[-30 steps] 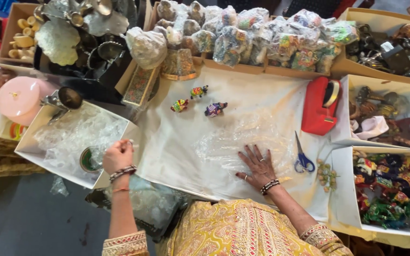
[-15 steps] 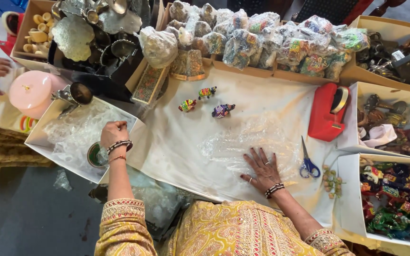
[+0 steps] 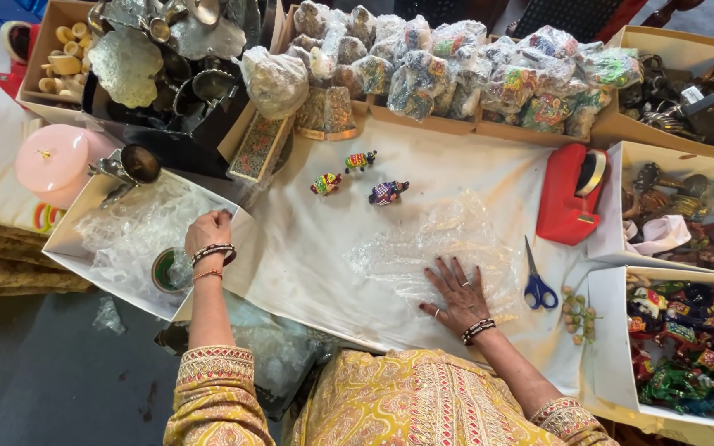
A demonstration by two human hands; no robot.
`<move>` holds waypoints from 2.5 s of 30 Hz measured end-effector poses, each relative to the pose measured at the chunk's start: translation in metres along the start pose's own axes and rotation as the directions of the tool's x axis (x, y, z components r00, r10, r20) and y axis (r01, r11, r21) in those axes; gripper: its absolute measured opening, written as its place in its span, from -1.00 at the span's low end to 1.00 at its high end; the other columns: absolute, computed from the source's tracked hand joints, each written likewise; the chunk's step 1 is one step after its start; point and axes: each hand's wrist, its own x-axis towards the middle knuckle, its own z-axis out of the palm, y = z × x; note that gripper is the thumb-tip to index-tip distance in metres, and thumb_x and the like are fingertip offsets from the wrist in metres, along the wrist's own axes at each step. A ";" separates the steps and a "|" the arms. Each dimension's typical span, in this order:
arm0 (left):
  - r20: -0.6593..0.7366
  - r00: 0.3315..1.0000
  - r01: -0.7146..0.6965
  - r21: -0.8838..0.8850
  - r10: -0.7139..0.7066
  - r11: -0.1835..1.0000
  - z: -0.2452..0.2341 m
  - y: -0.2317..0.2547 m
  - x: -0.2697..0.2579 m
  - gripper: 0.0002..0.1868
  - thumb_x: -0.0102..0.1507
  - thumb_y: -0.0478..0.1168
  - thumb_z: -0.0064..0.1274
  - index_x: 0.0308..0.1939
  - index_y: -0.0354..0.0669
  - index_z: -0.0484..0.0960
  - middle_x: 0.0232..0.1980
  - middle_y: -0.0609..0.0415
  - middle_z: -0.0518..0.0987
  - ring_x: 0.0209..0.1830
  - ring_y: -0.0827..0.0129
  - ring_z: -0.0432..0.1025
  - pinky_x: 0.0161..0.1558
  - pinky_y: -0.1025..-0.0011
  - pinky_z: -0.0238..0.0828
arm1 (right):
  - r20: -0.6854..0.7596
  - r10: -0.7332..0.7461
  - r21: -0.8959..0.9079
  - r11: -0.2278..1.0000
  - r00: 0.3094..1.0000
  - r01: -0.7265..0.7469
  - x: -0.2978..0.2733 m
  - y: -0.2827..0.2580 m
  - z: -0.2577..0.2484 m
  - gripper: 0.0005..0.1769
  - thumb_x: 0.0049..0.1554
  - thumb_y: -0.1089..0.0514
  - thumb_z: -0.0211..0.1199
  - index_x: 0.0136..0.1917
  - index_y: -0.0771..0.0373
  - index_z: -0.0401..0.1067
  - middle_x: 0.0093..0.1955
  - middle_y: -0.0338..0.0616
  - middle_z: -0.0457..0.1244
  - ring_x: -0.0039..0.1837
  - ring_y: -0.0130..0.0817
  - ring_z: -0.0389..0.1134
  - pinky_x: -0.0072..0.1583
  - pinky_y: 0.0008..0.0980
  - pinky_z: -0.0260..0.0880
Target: Wrapping small decorative elephant toys in bubble wrap and tissue paper.
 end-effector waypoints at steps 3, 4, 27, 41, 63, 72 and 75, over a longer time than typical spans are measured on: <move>-0.118 0.993 -0.006 -0.092 -0.005 0.996 -0.033 0.026 -0.017 -0.74 0.16 0.06 0.34 -0.31 0.00 0.79 -0.22 -0.03 0.69 -0.25 0.07 0.58 -0.18 0.16 0.50 | 0.007 0.005 -0.006 1.000 1.000 -0.005 0.001 -0.001 -0.003 -0.06 0.07 -0.56 0.04 0.59 -0.22 -0.04 0.69 -0.30 -0.24 0.69 -0.16 -0.35 0.54 0.29 -0.51; -0.119 0.993 -0.005 -0.092 -0.006 0.996 -0.031 0.023 -0.014 -0.74 0.16 0.06 0.34 -0.31 0.00 0.79 -0.22 -0.03 0.69 -0.25 0.07 0.58 -0.18 0.16 0.50 | 0.006 0.005 -0.006 1.000 1.000 -0.005 0.001 -0.001 -0.004 -0.06 0.07 -0.56 0.04 0.59 -0.22 -0.04 0.69 -0.30 -0.24 0.69 -0.16 -0.35 0.54 0.29 -0.51; -0.343 0.932 0.025 -0.269 -0.120 0.963 -0.061 0.040 -0.032 -0.84 0.43 -0.10 0.06 -0.06 0.00 0.71 -0.17 0.12 0.75 -0.19 0.18 0.60 -0.18 0.17 0.45 | 0.016 0.007 -0.019 1.000 1.000 -0.006 0.002 0.000 -0.002 -0.08 0.08 -0.54 0.04 0.59 -0.22 -0.03 0.69 -0.30 -0.25 0.69 -0.18 -0.37 0.55 0.28 -0.49; 0.004 0.371 -0.910 -0.201 0.929 0.364 0.120 0.234 -0.242 -0.40 0.41 0.18 -0.16 0.49 0.11 0.30 0.58 -0.04 0.22 0.62 0.11 0.01 0.54 -0.08 -0.19 | 0.098 0.058 0.008 0.998 0.994 -0.059 0.003 -0.010 -0.025 -0.05 0.09 -0.54 0.04 0.60 -0.16 -0.04 0.70 -0.28 -0.24 0.69 -0.13 -0.34 0.52 0.34 -0.48; 0.191 0.490 -0.827 -0.208 0.851 0.523 0.093 0.250 -0.276 -0.52 0.26 0.26 0.05 0.11 0.13 0.55 0.24 0.05 0.48 0.33 0.17 0.28 0.33 -0.04 0.07 | -0.290 0.149 0.176 0.979 0.945 -0.100 -0.018 0.045 -0.003 -0.15 0.17 -0.41 0.14 0.57 0.02 0.15 0.67 -0.02 -0.07 0.69 0.00 -0.12 0.60 0.22 -0.30; 0.516 0.773 -0.393 -0.068 0.369 0.917 0.085 0.202 -0.286 -0.51 0.26 0.33 0.02 -0.36 0.06 0.74 -0.40 0.06 0.64 -0.35 0.15 0.57 -0.31 0.15 0.48 | -0.059 0.270 0.071 0.961 0.961 -0.266 -0.018 0.052 0.001 -0.13 0.14 -0.49 0.04 0.60 -0.20 0.03 0.71 -0.12 -0.27 0.70 -0.02 -0.38 0.53 0.36 -0.50; 0.343 0.825 -0.375 -0.261 0.448 0.890 0.120 0.194 -0.290 -0.51 0.19 0.25 0.11 -0.08 -0.03 0.66 -0.32 0.03 0.68 -0.35 0.12 0.58 -0.35 0.13 0.50 | -0.062 0.290 0.067 0.956 0.955 -0.286 -0.019 0.050 0.002 -0.14 0.14 -0.49 0.02 0.60 -0.20 0.03 0.71 -0.11 -0.27 0.70 -0.02 -0.40 0.52 0.36 -0.53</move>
